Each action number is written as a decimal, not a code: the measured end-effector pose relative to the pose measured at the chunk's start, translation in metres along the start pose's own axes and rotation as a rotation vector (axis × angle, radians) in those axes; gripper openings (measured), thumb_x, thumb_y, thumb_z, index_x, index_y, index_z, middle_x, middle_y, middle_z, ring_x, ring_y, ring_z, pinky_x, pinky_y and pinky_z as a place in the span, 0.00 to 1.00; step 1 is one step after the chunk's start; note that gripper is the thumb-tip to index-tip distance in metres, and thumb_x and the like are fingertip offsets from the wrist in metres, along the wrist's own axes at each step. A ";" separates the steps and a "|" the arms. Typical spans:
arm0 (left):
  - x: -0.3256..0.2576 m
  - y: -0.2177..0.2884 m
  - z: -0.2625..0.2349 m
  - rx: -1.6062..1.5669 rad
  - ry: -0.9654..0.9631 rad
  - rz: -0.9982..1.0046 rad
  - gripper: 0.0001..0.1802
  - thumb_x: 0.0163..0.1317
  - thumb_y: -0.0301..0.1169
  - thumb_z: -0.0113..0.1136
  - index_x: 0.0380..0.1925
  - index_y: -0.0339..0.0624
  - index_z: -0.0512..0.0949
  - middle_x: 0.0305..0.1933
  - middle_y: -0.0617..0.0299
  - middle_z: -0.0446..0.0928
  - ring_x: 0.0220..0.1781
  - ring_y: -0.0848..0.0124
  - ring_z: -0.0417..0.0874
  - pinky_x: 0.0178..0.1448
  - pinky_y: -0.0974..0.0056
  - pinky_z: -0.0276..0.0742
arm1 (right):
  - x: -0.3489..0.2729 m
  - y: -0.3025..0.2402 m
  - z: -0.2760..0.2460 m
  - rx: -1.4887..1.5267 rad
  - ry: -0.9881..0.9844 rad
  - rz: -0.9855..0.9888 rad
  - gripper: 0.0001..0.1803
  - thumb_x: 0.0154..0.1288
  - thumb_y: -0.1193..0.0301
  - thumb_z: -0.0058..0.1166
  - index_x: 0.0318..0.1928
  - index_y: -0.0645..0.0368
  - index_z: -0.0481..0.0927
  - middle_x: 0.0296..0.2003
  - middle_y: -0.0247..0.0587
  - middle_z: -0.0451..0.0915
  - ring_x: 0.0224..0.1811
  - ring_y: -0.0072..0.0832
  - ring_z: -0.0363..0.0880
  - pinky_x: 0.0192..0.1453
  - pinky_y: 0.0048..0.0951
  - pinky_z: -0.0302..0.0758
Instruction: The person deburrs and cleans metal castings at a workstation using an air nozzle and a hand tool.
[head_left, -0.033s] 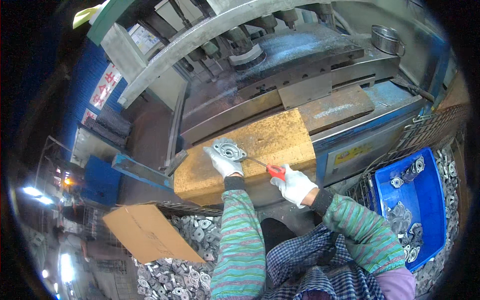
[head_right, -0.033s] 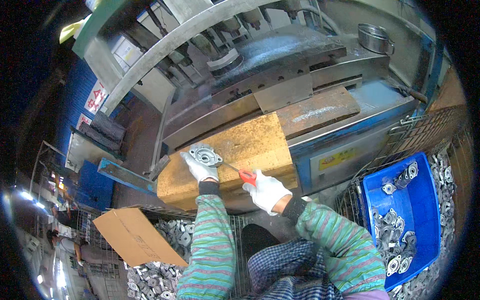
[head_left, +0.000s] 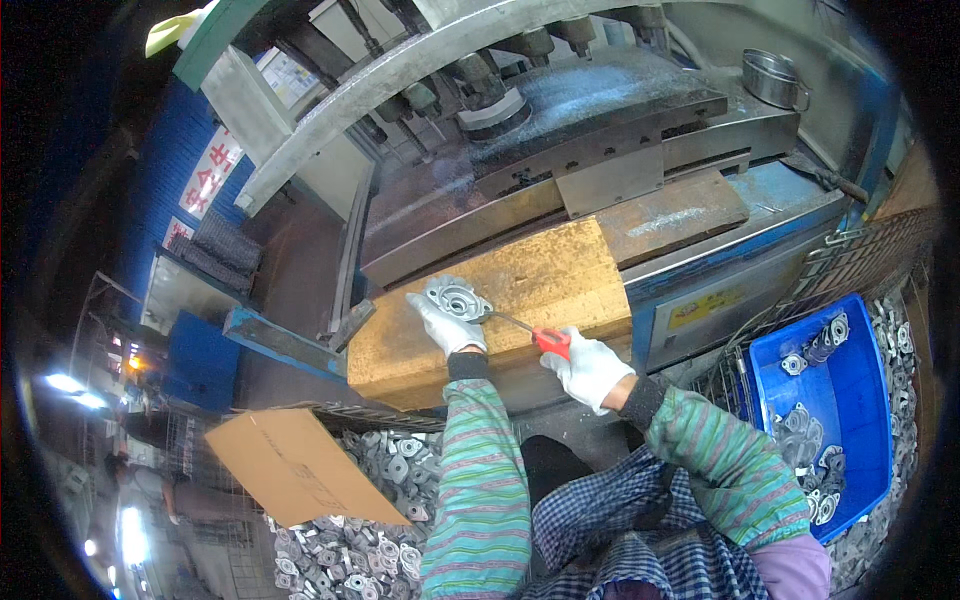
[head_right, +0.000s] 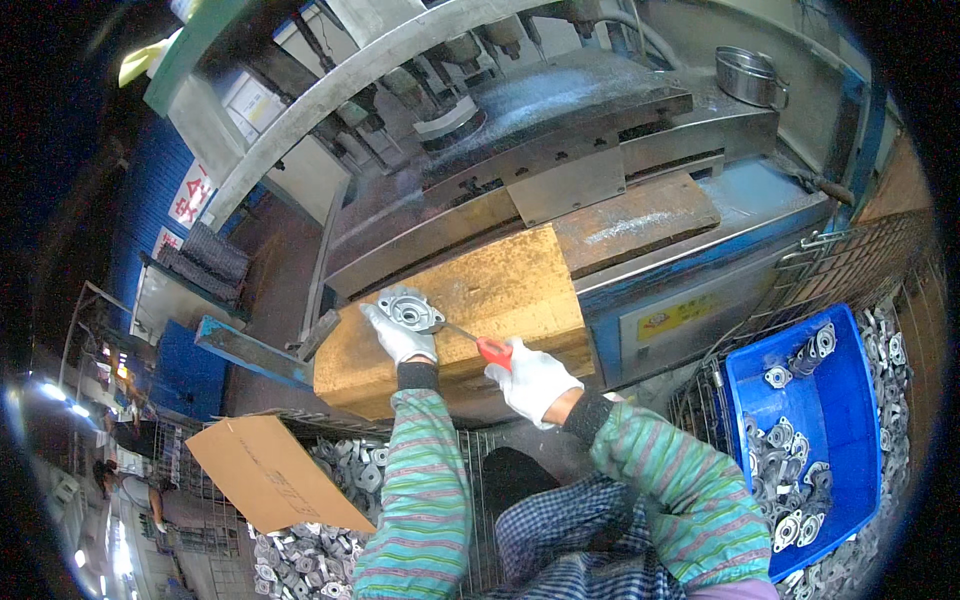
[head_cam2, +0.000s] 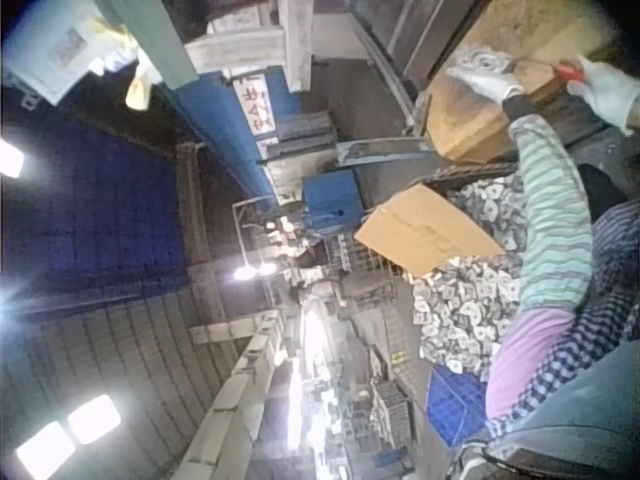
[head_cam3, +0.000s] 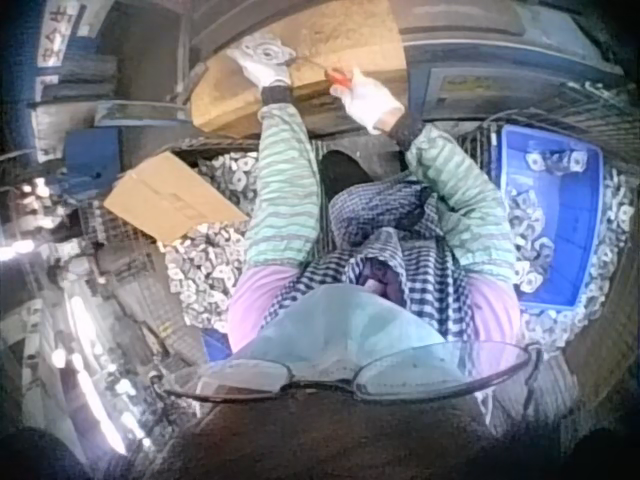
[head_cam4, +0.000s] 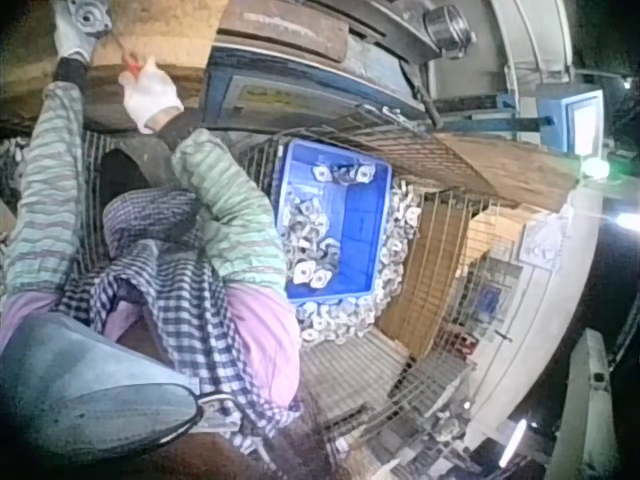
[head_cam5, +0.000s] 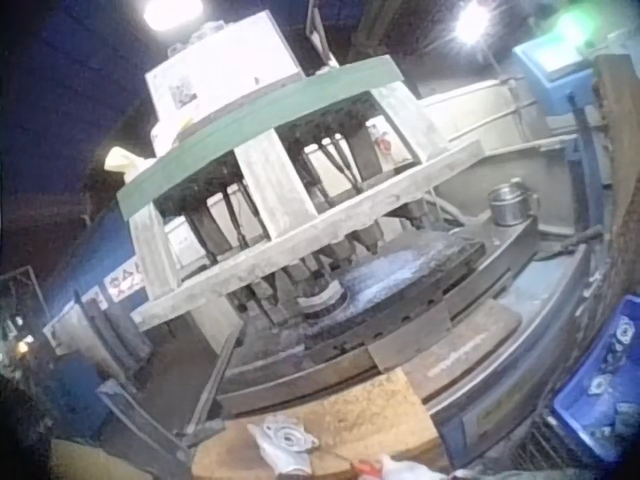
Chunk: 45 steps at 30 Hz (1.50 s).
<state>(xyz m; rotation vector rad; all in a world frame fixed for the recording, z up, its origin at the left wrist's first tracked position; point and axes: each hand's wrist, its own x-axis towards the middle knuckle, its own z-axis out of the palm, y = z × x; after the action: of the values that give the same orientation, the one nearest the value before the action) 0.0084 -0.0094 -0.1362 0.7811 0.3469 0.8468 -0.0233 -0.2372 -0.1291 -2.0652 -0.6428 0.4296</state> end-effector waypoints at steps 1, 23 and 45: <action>0.000 0.000 -0.002 0.001 -0.028 0.011 0.32 0.66 0.59 0.33 0.43 0.40 0.71 0.37 0.58 0.74 0.37 0.63 0.75 0.43 0.59 0.75 | 0.001 0.001 0.001 0.001 -0.002 0.000 0.24 0.63 0.56 0.46 0.47 0.64 0.66 0.34 0.63 0.77 0.39 0.56 0.76 0.44 0.47 0.72; 0.009 0.001 -0.017 0.116 0.000 0.007 0.30 0.65 0.58 0.37 0.44 0.43 0.72 0.38 0.59 0.75 0.39 0.67 0.77 0.46 0.62 0.77 | 0.011 0.095 -0.180 0.325 1.017 -0.213 0.23 0.62 0.72 0.51 0.58 0.60 0.66 0.45 0.53 0.77 0.50 0.39 0.77 0.54 0.32 0.71; -0.001 -0.003 -0.016 -0.020 -0.148 -0.028 0.33 0.64 0.57 0.38 0.57 0.42 0.65 0.55 0.53 0.72 0.56 0.55 0.72 0.62 0.49 0.65 | 0.098 0.162 -0.498 -0.729 1.368 0.552 0.26 0.59 0.68 0.50 0.59 0.54 0.65 0.53 0.57 0.70 0.55 0.48 0.70 0.57 0.41 0.70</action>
<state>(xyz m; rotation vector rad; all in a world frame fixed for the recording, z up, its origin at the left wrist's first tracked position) 0.0003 -0.0035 -0.1498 0.8140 0.2174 0.7606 0.3625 -0.5840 -0.0067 -2.5405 0.7101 -1.0468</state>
